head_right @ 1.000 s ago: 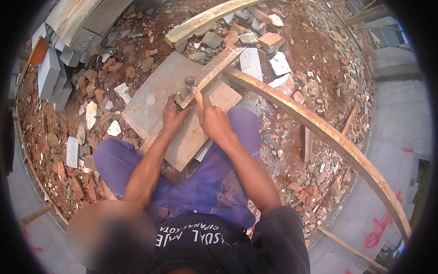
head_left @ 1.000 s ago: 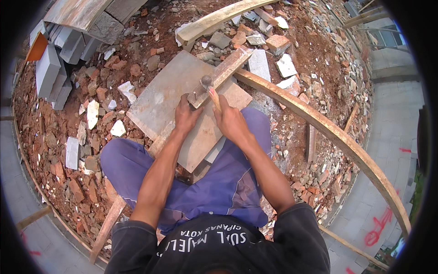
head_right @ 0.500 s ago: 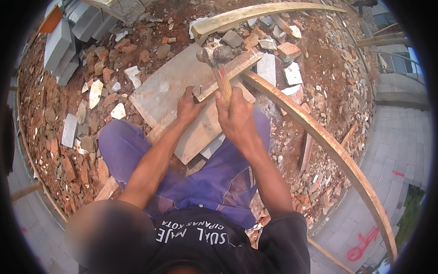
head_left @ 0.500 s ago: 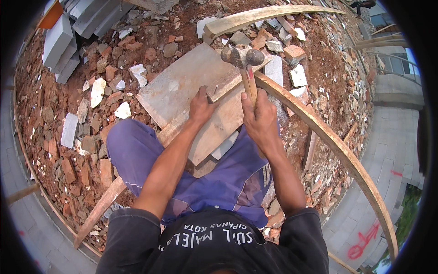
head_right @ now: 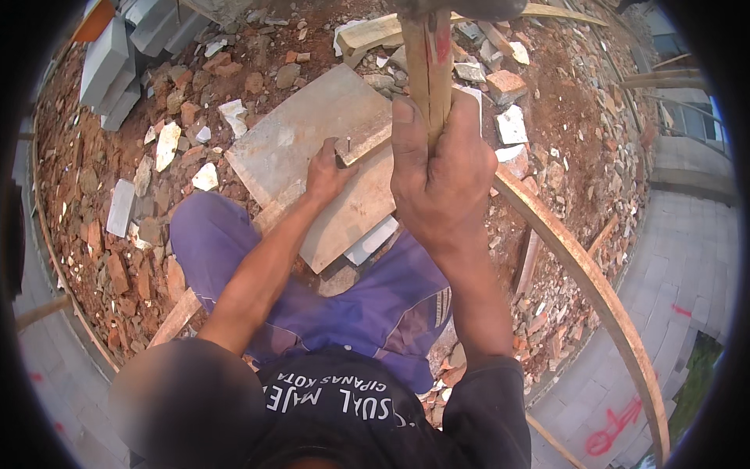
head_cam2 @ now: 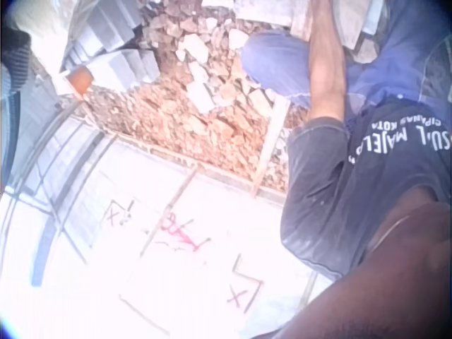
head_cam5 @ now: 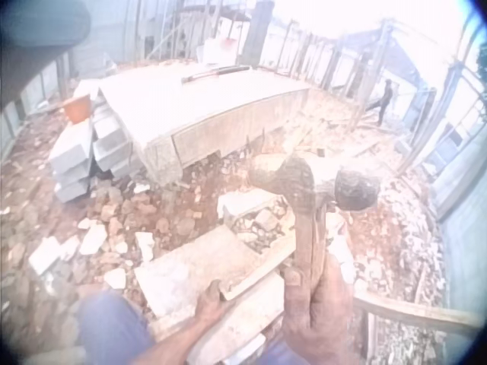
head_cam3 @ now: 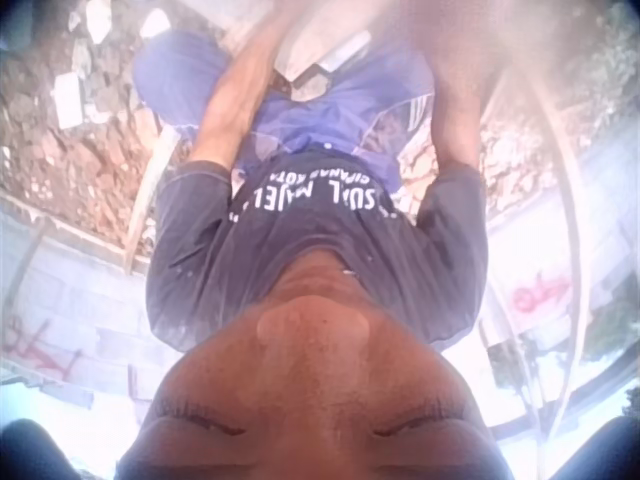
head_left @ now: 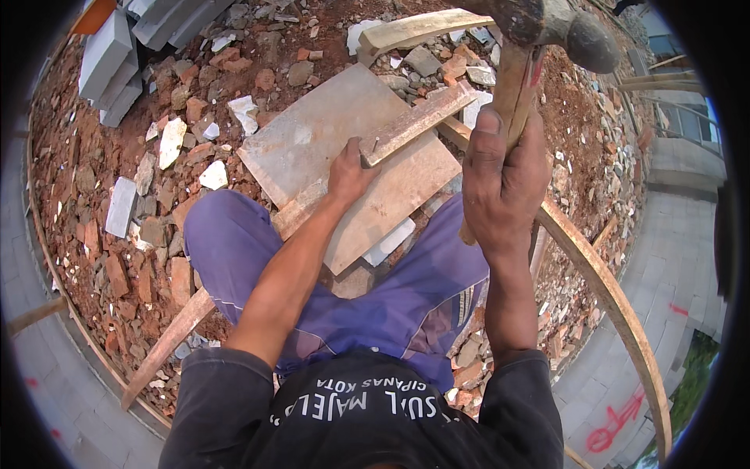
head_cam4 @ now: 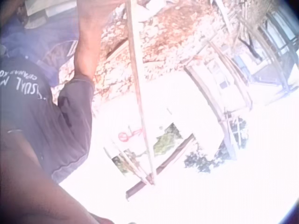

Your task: The person gathers wooden planks and a hammer at a construction site, then sits on the ground to assemble a small wooden frame. They align the pieces and hammer nails to secure the joints.

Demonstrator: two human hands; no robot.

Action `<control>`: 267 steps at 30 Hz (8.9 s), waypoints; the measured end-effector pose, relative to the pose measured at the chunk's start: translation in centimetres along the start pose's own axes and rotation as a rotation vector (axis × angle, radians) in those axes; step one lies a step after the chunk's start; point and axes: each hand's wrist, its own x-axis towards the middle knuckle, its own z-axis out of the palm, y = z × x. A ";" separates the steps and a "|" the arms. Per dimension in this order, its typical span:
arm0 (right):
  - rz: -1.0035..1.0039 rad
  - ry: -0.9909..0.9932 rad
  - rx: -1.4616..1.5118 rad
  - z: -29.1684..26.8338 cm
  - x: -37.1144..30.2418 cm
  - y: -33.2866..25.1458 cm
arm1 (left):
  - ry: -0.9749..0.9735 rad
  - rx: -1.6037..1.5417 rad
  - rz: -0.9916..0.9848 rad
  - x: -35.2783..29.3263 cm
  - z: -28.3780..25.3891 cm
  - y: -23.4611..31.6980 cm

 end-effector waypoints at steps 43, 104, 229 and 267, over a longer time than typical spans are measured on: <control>0.299 -0.579 -0.302 5.8 -9.8 10.5 | 0.013 -0.043 0.022 1.2 0.7 0.6; -0.096 0.206 0.578 0.4 2.3 -1.6 | -0.042 0.015 -0.151 1.2 -0.6 0.0; 0.932 -0.132 0.167 -0.5 -41.0 23.4 | 0.060 0.228 0.154 1.7 1.5 -0.4; 0.766 0.032 -0.526 -5.2 -42.9 29.9 | 0.076 -0.155 0.344 10.8 4.7 6.9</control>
